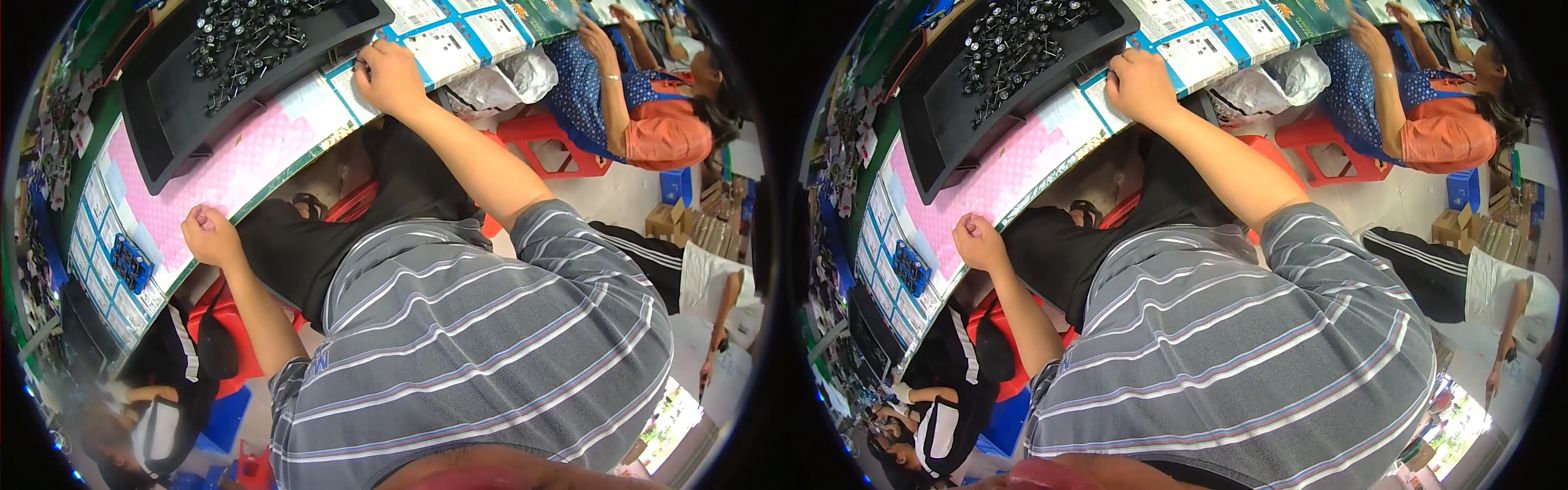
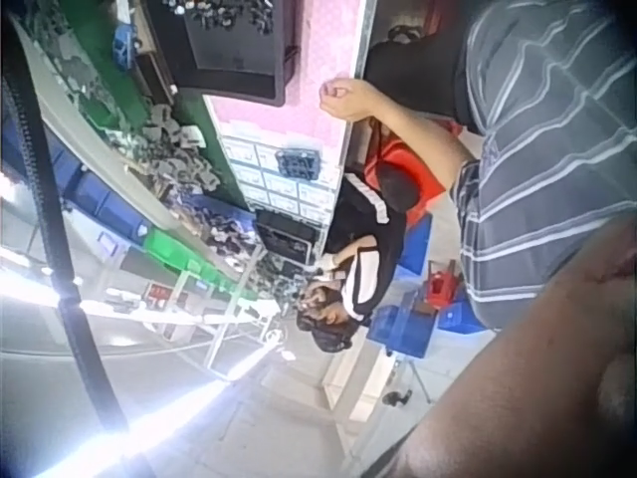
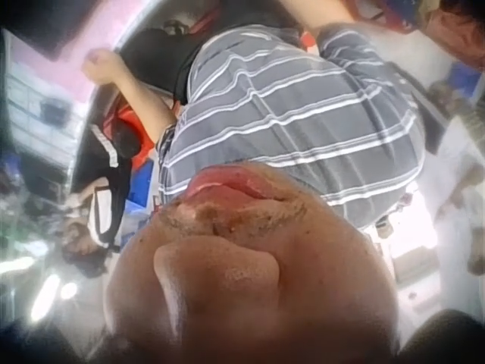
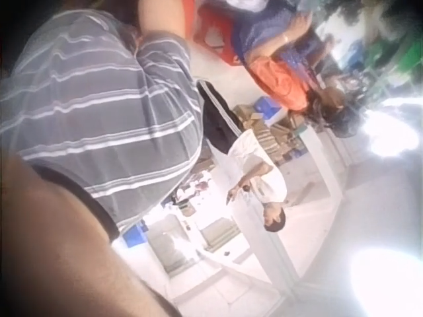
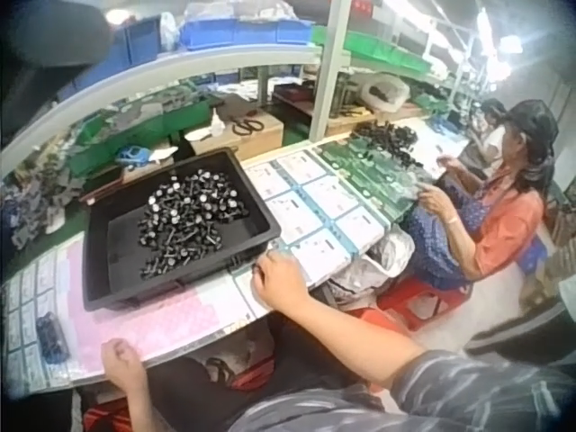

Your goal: The person assembles toy cars by attaching wheels onto axles, pressing the wheel assemblies into the toy car chassis by hand, and placing the assembled cars on the table.

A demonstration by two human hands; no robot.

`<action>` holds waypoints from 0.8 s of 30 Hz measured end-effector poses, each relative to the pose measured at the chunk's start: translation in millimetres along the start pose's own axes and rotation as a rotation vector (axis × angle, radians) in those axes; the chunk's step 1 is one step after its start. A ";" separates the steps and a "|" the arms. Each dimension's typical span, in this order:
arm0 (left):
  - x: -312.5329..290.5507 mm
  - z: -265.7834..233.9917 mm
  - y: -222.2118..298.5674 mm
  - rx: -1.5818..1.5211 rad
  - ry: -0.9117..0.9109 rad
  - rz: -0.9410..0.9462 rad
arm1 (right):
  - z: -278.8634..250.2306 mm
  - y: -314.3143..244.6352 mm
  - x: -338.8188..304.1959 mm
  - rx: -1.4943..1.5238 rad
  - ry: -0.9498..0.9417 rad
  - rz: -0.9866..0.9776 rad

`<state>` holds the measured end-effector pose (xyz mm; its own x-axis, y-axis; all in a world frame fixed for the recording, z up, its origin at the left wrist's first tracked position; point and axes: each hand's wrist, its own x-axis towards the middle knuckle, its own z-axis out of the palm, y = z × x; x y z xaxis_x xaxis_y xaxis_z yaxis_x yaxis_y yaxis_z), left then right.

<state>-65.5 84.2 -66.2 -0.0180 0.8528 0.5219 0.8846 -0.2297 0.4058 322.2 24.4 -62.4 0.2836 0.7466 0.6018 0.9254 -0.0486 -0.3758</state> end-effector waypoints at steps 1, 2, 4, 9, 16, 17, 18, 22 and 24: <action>0.0 1.0 0.9 0.001 -0.001 0.004 | 0.0 1.5 0.7 -0.010 -0.016 0.003; -0.6 2.3 1.5 0.002 0.008 -0.002 | 0.3 2.3 1.3 -0.019 -0.033 0.004; -1.8 2.1 1.9 0.008 0.020 -0.016 | 1.5 1.3 2.2 -0.016 -0.011 -0.013; -3.1 0.1 -0.5 -0.030 0.011 0.044 | -0.8 0.9 -0.9 -0.004 -0.020 0.027; -7.1 -4.3 -7.9 -0.038 0.019 0.059 | -29.7 30.3 4.8 0.355 0.027 0.206; -6.7 -3.8 -6.8 -0.038 0.016 0.057 | -37.4 54.0 10.4 0.232 0.109 0.131; -5.9 -2.8 -7.2 -0.036 0.008 0.050 | -48.2 80.7 17.2 0.139 0.123 0.125; -2.0 0.3 -6.0 0.018 0.027 0.067 | -88.0 192.2 54.5 -0.329 0.176 0.221; -0.6 1.5 -3.3 0.005 0.006 0.055 | -117.7 246.9 74.7 -0.601 0.088 0.257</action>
<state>-67.7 85.1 -69.0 0.0276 0.8360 0.5480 0.8866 -0.2737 0.3728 601.5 -9.9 -27.3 0.5103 0.6061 0.6102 0.7975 -0.5990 -0.0720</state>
